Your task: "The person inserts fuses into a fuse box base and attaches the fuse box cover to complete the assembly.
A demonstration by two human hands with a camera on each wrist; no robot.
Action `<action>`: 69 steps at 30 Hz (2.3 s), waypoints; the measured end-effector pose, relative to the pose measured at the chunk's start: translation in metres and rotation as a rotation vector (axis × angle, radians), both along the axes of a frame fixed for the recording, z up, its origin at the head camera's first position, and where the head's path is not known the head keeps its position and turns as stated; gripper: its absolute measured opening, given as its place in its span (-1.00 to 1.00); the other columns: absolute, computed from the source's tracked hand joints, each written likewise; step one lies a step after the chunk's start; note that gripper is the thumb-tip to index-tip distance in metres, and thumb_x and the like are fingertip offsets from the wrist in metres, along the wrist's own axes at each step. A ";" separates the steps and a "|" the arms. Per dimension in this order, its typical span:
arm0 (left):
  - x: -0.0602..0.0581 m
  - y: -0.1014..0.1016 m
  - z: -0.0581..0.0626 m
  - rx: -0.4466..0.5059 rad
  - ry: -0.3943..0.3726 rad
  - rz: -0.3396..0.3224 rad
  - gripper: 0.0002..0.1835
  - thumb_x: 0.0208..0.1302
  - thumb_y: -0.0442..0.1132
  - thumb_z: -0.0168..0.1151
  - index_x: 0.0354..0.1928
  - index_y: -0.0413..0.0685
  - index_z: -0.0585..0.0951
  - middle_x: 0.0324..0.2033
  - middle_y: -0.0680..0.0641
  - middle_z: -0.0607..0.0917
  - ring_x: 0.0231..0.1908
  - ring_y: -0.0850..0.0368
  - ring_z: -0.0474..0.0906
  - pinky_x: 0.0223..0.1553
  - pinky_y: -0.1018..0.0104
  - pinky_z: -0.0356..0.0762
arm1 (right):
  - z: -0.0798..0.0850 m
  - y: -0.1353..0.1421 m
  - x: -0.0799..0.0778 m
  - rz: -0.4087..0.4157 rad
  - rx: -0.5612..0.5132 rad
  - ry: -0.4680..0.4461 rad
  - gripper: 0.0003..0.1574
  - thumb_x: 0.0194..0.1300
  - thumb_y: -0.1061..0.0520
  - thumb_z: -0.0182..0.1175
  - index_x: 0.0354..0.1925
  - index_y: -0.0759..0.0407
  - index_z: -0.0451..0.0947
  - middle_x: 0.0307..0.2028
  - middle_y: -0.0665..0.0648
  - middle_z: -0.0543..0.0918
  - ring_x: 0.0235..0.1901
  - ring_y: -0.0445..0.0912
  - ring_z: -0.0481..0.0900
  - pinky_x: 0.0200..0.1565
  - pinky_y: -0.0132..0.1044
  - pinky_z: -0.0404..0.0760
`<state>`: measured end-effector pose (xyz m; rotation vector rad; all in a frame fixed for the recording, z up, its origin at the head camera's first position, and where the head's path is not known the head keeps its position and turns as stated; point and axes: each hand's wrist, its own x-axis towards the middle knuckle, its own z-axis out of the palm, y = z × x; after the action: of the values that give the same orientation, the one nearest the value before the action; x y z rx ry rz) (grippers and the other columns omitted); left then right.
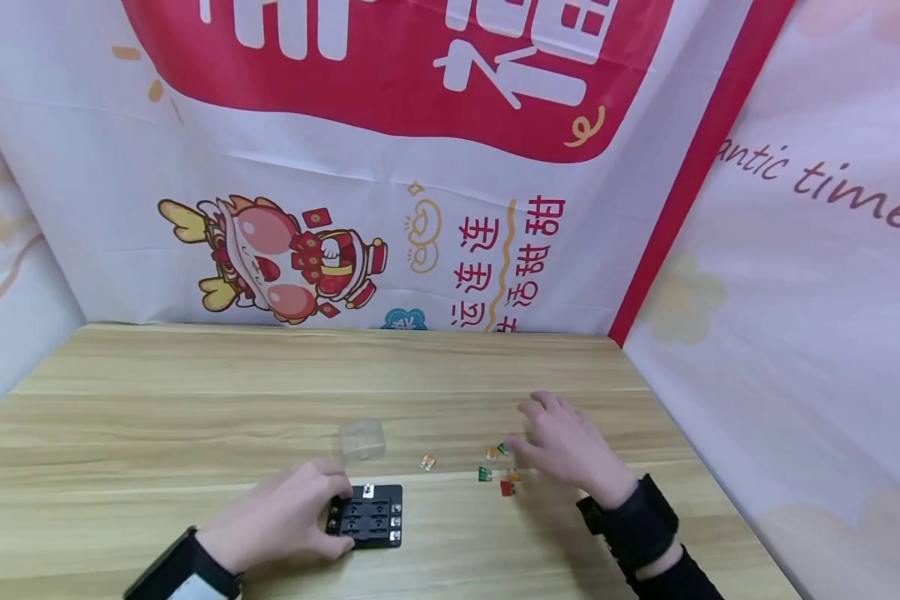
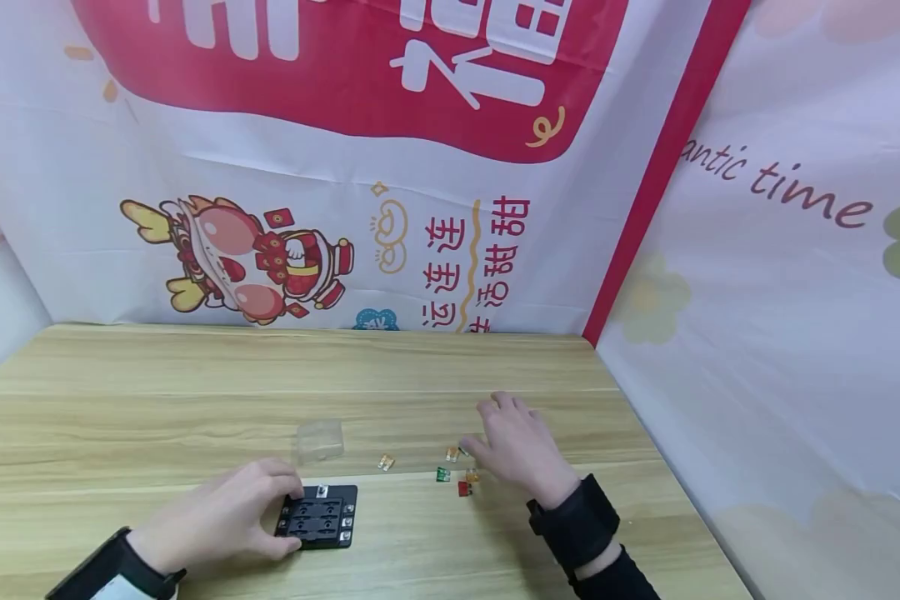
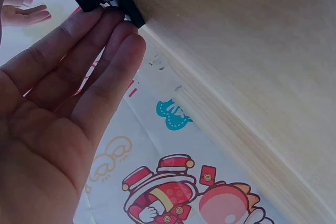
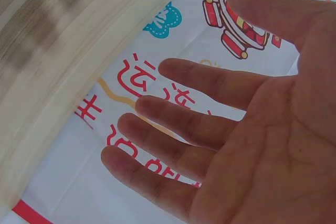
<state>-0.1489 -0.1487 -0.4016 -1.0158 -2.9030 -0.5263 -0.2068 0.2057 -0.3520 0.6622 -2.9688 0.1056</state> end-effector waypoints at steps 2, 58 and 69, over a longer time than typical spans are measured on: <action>0.000 0.000 0.000 -0.006 0.006 0.001 -0.49 -0.11 0.25 0.39 -0.25 0.03 0.66 -0.29 0.16 0.54 -0.34 0.34 0.40 -0.32 0.38 0.45 | 0.000 -0.001 -0.001 0.004 -0.006 -0.006 -0.35 0.27 -0.23 0.16 0.09 0.22 0.51 0.14 0.28 0.44 0.12 0.15 0.40 -0.01 0.09 0.38; 0.001 0.005 -0.001 -0.008 0.004 0.007 -0.49 -0.07 0.29 0.34 -0.28 0.03 0.65 -0.36 0.19 0.50 -0.42 0.36 0.35 -0.40 0.40 0.40 | -0.014 0.003 -0.024 0.204 -0.053 -0.078 -0.84 0.04 0.28 0.29 -0.32 0.14 0.67 -0.37 0.00 0.61 -0.47 -0.23 0.43 -0.37 -0.35 0.43; 0.000 0.006 0.000 -0.008 0.002 0.003 -0.49 -0.07 0.28 0.34 -0.27 0.02 0.66 -0.34 0.17 0.53 -0.41 0.36 0.35 -0.37 0.40 0.43 | -0.018 0.006 -0.029 0.169 -0.059 -0.105 -0.80 0.08 0.25 0.31 -0.24 0.16 0.67 -0.33 0.04 0.63 -0.39 -0.19 0.51 -0.34 -0.31 0.46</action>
<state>-0.1485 -0.1432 -0.4020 -1.0125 -2.9070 -0.5137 -0.2354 0.2118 -0.3698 0.9261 -2.9896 0.2470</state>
